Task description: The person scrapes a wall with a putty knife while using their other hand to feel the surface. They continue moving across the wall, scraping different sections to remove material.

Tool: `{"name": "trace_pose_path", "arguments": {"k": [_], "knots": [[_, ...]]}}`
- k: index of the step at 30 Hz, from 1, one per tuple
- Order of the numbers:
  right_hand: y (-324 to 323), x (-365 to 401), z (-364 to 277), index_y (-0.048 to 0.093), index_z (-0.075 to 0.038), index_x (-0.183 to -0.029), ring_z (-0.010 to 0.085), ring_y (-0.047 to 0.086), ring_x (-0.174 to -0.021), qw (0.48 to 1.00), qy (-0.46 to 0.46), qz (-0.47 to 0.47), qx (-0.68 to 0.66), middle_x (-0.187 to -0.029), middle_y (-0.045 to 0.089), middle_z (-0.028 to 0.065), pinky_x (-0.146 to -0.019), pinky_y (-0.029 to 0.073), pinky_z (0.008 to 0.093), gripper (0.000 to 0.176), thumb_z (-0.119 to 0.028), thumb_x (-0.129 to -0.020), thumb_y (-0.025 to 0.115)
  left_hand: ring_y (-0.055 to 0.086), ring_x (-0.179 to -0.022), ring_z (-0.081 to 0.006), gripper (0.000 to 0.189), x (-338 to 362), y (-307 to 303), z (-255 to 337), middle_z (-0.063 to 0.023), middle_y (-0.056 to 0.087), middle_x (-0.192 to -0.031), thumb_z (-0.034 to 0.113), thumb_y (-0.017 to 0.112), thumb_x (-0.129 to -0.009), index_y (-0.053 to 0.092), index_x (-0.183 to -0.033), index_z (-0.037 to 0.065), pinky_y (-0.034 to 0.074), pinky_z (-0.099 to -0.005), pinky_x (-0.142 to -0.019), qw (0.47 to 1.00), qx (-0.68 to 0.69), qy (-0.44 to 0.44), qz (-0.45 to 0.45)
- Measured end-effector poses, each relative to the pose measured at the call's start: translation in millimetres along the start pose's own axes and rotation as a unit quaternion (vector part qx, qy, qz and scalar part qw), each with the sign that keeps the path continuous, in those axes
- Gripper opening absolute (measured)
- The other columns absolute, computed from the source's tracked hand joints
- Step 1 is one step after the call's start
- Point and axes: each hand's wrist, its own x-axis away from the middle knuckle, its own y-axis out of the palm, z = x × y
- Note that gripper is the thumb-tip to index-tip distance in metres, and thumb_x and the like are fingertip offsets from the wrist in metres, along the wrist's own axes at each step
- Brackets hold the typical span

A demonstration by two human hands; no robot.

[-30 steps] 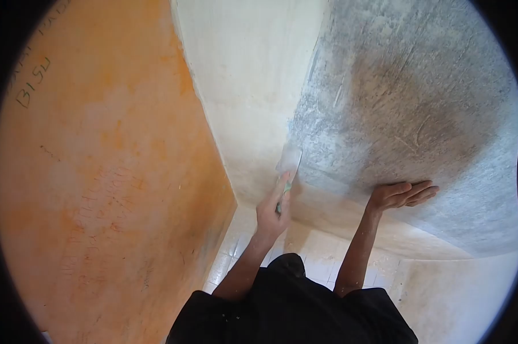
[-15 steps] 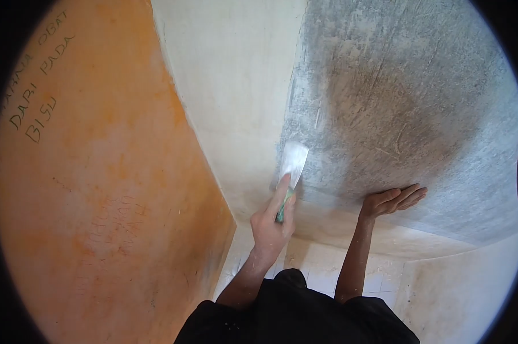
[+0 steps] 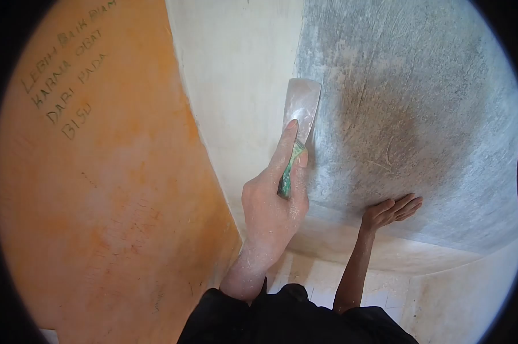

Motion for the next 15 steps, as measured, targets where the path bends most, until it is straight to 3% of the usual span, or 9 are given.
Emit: {"name": "trace_pose_path", "arguments": {"k": [2,5,7,11,13,14,15], "knots": [[-3.3,1.6,4.2,0.020,-0.007,-0.156,0.0400,0.013,-0.149,1.000,0.003,-0.025,0.005,-0.162,0.014,0.0202,-0.119,0.011,0.0561,0.062,-0.045,-0.107,0.020,0.071,-0.072,-0.0304,0.040,1.3,-0.4,-2.0,-0.0274,0.068,-0.093,0.015,0.057,-0.099,0.055,-0.138,0.008,0.053,-0.0314,-0.068,1.000,0.007,0.000,-0.008],[-8.8,0.9,5.3,0.015,-0.007,-0.157,0.0400,0.008,-0.150,0.998,-0.003,-0.057,-0.007,-0.163,0.008,0.0202,-0.120,0.007,0.0560,0.065,-0.048,-0.106,0.020,0.072,-0.077,-0.0339,0.041,12.9,5.8,-25.9,-0.0290,0.067,-0.093,0.019,0.056,-0.099,0.054,-0.139,0.010,0.053,-0.0332,-0.068,0.994,-0.021,0.106,0.021],[-11.6,1.4,4.7,0.011,-0.007,-0.157,0.0396,0.005,-0.150,0.997,0.004,-0.075,-0.017,-0.163,0.004,0.0201,-0.120,0.004,0.0559,0.067,-0.050,-0.106,0.021,0.071,-0.089,-0.0367,0.042,10.7,-1.6,-6.7,-0.0299,0.067,-0.098,0.019,0.057,-0.099,0.054,-0.140,0.010,0.053,-0.0349,-0.072,1.000,0.006,0.008,-0.020],[-19.5,3.2,10.1,0.004,-0.007,-0.158,0.0388,-0.005,-0.150,0.988,0.028,-0.144,-0.040,-0.163,-0.005,0.0199,-0.119,-0.003,0.0553,0.075,-0.056,-0.103,0.023,0.069,-0.097,-0.0381,0.043,-4.6,-13.5,14.0,-0.0300,0.067,-0.102,0.019,0.057,-0.099,0.053,-0.140,0.010,0.053,-0.0353,-0.075,0.999,0.017,-0.030,-0.036],[-25.8,6.1,14.0,0.003,-0.008,-0.158,0.0386,-0.007,-0.150,0.984,0.040,-0.163,-0.053,-0.163,-0.006,0.0198,-0.119,-0.005,0.0553,0.077,-0.057,-0.103,0.023,0.060,-0.095,-0.0086,0.041,10.4,-5.3,-9.2,-0.0147,0.072,-0.101,0.020,0.056,-0.100,0.055,-0.139,0.005,0.049,-0.0282,-0.086,1.000,0.008,0.018,-0.014],[-24.7,4.5,14.4,0.003,-0.008,-0.158,0.0383,-0.009,-0.150,0.980,0.045,-0.182,-0.064,-0.163,-0.007,0.0198,-0.119,-0.006,0.0552,0.078,-0.059,-0.102,0.024,0.060,-0.095,-0.0086,0.041,9.4,-2.0,-14.3,-0.0147,0.072,-0.101,0.020,0.056,-0.100,0.055,-0.139,0.005,0.049,-0.0282,-0.086,1.000,0.008,0.025,-0.013],[-22.9,2.4,13.3,0.003,-0.008,-0.158,0.0383,-0.009,-0.150,0.981,0.046,-0.177,-0.065,-0.163,-0.007,0.0198,-0.119,-0.006,0.0552,0.078,-0.059,-0.102,0.024,0.064,-0.097,-0.0231,0.042,8.9,0.6,-19.4,-0.0222,0.070,-0.101,0.021,0.056,-0.100,0.054,-0.140,0.008,0.051,-0.0315,-0.080,0.999,0.002,0.041,-0.011]]}}
